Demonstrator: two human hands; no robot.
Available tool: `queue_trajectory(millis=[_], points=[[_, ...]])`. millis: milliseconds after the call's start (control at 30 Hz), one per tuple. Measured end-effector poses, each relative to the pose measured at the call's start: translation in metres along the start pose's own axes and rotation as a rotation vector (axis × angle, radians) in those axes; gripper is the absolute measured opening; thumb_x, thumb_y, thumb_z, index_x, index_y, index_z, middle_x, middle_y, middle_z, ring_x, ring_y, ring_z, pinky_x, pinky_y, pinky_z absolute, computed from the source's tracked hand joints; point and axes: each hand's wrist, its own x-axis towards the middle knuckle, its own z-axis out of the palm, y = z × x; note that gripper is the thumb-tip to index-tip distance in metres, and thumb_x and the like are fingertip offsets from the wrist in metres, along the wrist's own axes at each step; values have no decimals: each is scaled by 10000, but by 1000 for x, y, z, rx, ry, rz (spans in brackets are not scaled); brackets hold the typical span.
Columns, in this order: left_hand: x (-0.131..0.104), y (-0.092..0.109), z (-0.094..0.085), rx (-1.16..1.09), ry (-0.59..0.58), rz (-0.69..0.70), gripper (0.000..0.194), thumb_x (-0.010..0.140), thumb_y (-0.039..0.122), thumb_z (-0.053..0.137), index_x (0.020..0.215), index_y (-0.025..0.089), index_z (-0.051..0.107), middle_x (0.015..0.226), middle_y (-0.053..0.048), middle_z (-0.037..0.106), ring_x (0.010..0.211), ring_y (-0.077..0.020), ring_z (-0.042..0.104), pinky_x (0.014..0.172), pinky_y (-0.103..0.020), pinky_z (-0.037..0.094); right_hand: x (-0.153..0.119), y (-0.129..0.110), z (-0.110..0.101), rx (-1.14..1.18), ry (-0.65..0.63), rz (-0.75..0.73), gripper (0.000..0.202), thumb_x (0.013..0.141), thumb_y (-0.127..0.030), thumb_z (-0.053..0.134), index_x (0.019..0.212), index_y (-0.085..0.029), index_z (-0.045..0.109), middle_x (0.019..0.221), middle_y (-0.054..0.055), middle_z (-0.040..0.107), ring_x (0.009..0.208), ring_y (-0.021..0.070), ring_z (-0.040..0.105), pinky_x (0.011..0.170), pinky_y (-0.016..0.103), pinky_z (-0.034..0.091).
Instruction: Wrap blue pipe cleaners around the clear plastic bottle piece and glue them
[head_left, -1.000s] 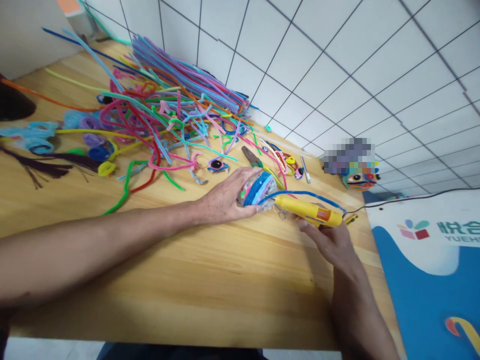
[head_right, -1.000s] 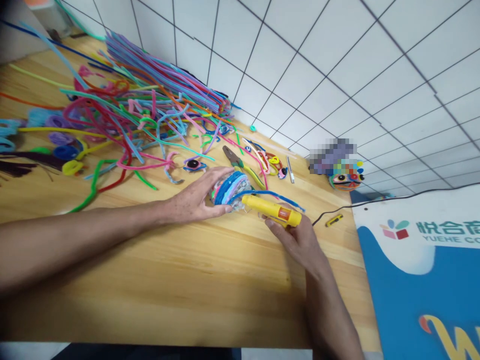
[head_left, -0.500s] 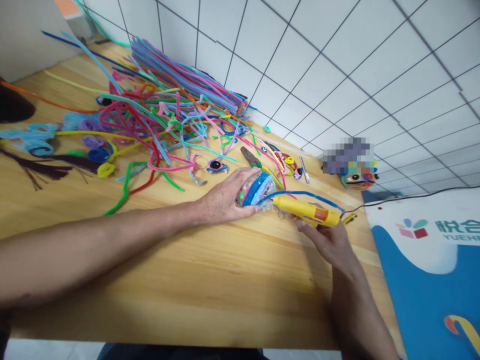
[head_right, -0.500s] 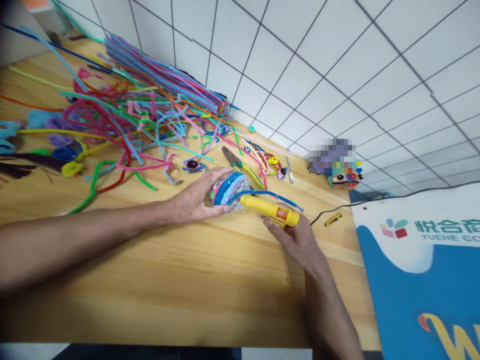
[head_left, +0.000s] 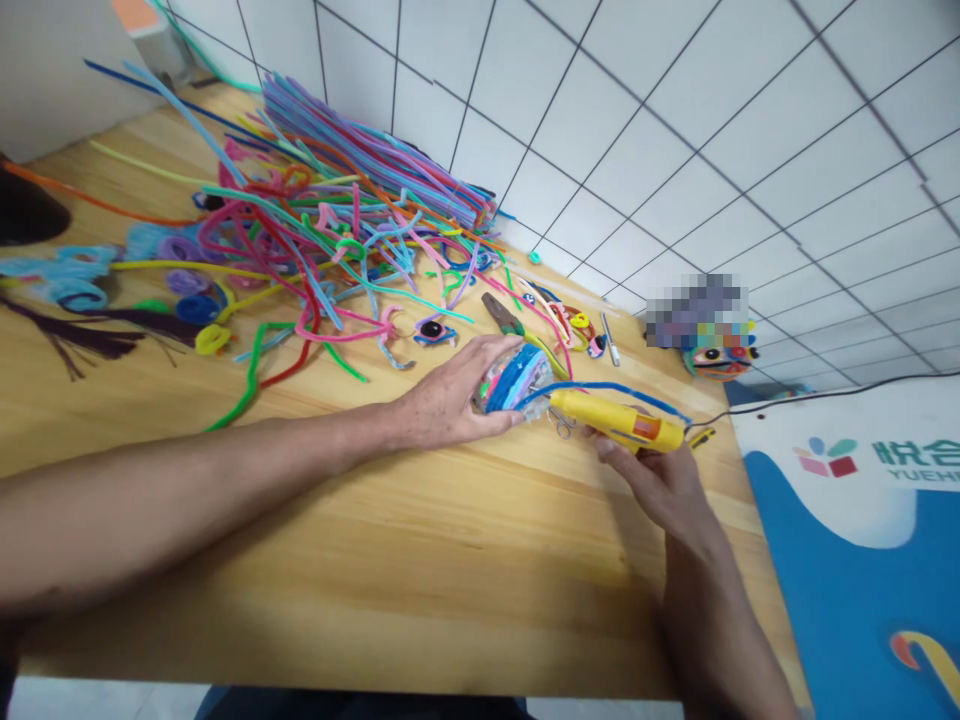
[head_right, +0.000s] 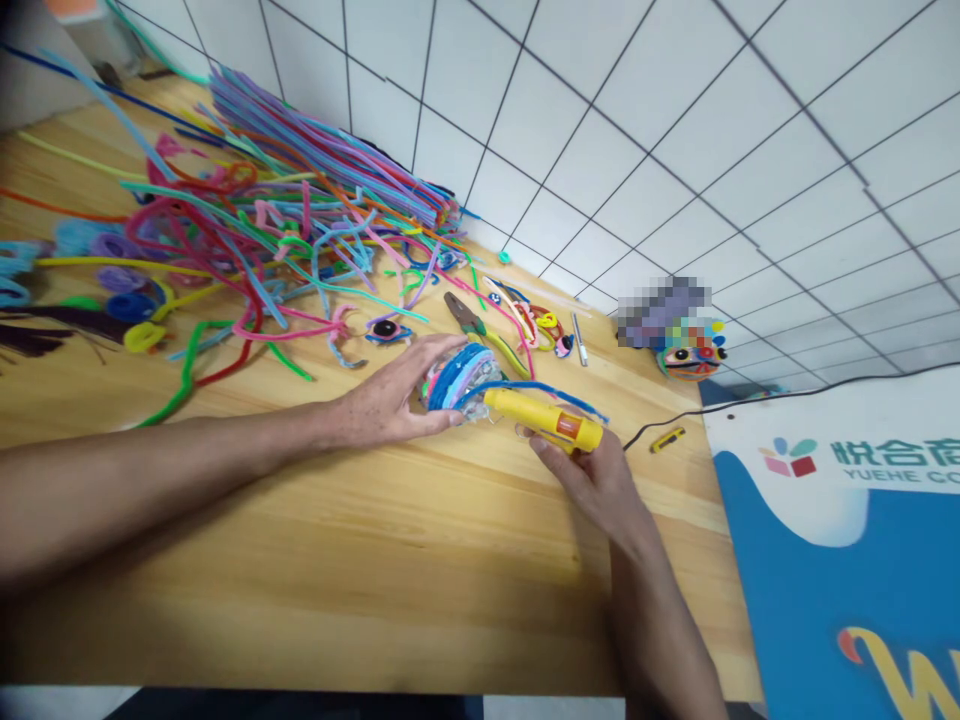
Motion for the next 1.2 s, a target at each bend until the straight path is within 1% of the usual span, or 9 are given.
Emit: queue_trajectory(millis=[67,233,400,600,733,800,933,1100,1200], points=[[0,0,0,-2,-6,-6,836,955,462,759,1657,222,371,1667,-197,527,1571,-371,525,1313,-600,468,0,0,0,0,-1,-5,250,1013,-472,750,1090,-262,861,1059,67,881,974,273,826,891,396,693],[0,0,-1,4,-10,-11,841,952,439,766,1657,210,369,1666,-207,527,1571,-376,525,1312,-599,469,-1,0,0,33,-32,5,230,1008,-465,759,1063,-263,854,974,52,872,860,242,821,739,326,681],[0,0,0,-14,-5,-14,850,938,429,780,1653,219,372,1665,-216,528,1564,-397,526,1301,-641,464,1,-3,0,-10,16,-43,205,1023,-426,743,1091,-274,863,1042,52,882,968,265,833,879,383,691],[0,0,-1,-10,-14,-16,850,943,430,777,1659,228,366,1669,-203,523,1577,-383,514,1318,-621,454,0,-3,1,28,-3,-27,187,1017,-415,756,1087,-271,853,1007,45,876,895,242,830,769,328,682],[0,0,0,-9,-3,4,843,950,427,778,1655,209,370,1656,-218,532,1561,-392,530,1305,-623,467,-1,0,0,3,7,-33,183,1025,-401,752,1110,-281,860,1060,46,880,977,255,831,890,364,682],[0,0,0,-8,4,13,839,953,428,776,1651,195,374,1653,-228,532,1559,-396,532,1300,-622,470,-1,2,0,3,4,-38,175,1028,-392,749,1117,-288,860,1070,41,881,996,253,831,911,364,678],[0,1,-1,-18,1,-15,840,944,422,778,1651,206,382,1653,-221,540,1554,-400,537,1299,-626,468,-1,1,0,26,-7,-32,182,1022,-402,756,1111,-276,853,1059,47,878,951,241,833,832,327,682],[0,2,-1,-10,-4,-14,832,945,416,773,1651,206,385,1661,-223,536,1564,-405,527,1302,-636,463,-1,-4,-1,74,-62,20,237,1011,-471,759,1048,-250,837,932,48,857,805,226,814,690,293,667],[0,1,-1,-6,-3,-13,842,943,421,782,1651,207,381,1657,-219,538,1562,-398,531,1303,-625,468,0,-7,-1,92,-77,46,264,1008,-496,757,1027,-242,827,899,46,846,765,217,799,653,281,653]])
